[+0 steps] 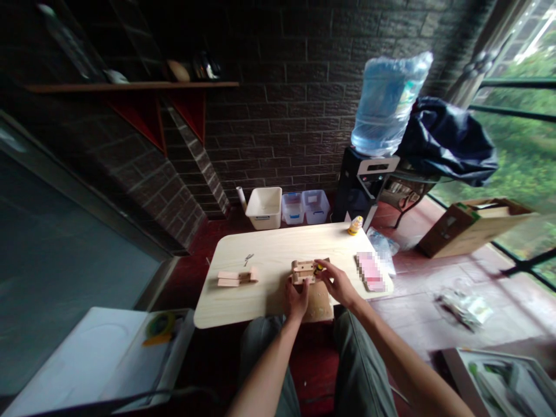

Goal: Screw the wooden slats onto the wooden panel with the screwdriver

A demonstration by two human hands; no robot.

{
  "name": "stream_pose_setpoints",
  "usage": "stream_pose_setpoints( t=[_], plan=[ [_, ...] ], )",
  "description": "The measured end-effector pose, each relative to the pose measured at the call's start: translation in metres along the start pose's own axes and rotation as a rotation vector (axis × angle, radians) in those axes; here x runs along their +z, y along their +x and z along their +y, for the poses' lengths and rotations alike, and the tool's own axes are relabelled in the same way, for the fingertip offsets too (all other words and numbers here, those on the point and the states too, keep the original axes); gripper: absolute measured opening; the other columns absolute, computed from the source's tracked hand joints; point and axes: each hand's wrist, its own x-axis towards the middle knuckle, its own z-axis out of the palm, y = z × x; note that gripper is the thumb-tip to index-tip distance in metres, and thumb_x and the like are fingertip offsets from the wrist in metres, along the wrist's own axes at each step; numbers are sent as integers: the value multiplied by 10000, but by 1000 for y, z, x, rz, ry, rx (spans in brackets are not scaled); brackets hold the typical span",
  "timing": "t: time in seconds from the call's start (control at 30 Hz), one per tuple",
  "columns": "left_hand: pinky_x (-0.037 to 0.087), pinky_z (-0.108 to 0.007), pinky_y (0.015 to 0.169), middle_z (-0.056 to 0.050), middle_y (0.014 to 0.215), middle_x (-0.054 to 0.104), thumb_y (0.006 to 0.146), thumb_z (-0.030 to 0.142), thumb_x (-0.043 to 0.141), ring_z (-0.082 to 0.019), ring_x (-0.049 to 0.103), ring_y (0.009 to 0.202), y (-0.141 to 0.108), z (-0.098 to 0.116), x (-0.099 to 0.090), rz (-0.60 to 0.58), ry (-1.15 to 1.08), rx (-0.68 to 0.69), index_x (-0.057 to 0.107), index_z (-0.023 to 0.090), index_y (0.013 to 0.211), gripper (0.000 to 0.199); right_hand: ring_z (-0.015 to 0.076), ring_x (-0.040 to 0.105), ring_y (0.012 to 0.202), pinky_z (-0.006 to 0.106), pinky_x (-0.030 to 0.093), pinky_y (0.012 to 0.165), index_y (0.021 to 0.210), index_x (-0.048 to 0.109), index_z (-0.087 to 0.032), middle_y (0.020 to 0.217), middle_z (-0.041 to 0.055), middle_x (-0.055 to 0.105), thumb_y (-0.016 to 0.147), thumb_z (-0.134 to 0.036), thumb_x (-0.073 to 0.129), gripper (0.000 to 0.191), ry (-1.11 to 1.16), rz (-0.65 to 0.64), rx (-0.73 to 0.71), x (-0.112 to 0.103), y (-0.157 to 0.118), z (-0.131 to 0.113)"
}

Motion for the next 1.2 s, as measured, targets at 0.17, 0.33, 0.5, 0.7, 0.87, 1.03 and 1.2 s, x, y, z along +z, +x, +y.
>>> stream_pose_setpoints(
  t=[0.17,0.33,0.5,0.7,0.87,1.03,1.2],
  plan=[
    [540,-470,1014,-196,1268,716,888,642,624,-344,700,1175,0,-1,0,-6,-15,-7,601,173,1329,645,207,774,993,367,624,923,1501,549,-255,1316,136,736,1038,-262,511,465,-27,-25,-13,-6,0,3],
    [523,-487,1050,-214,1294,701,885,678,619,-353,686,1204,1,-2,0,-11,-28,12,578,145,1339,701,206,778,982,391,626,945,1504,541,-249,1345,151,723,1040,-265,508,465,-9,-30,-6,-3,-4,10],
    [533,-481,1038,-210,1295,703,891,691,611,-352,695,1197,-1,1,-2,-22,-16,7,581,160,1346,701,211,775,1008,414,616,979,1538,498,-257,1380,159,704,1053,-270,488,485,29,-60,0,-4,-7,13],
    [545,-473,1020,-204,1269,717,899,678,612,-347,707,1174,0,3,-2,-19,-36,1,598,161,1325,670,223,765,1059,400,613,974,1545,493,-261,1400,156,688,1041,-252,497,503,38,-74,25,-3,-9,8],
    [567,-457,971,-191,1242,729,898,660,624,-341,720,1134,0,3,-4,-20,-19,7,620,177,1305,632,228,757,1063,413,605,981,1554,481,-259,1373,155,701,1044,-257,501,510,23,-71,15,-3,-9,4],
    [567,-456,968,-203,1250,729,900,637,636,-347,718,1142,-1,7,-5,-3,-22,5,622,165,1325,635,235,755,1100,405,610,983,1532,504,-256,1380,156,699,1046,-261,499,486,18,-60,8,-4,-8,6],
    [557,-458,987,-207,1255,729,906,650,622,-352,710,1169,-2,9,-6,-14,-11,-9,615,159,1336,653,242,738,1160,420,595,1025,1543,488,-268,1428,151,673,1040,-229,486,504,15,-75,-1,-8,-9,8]
  ],
)
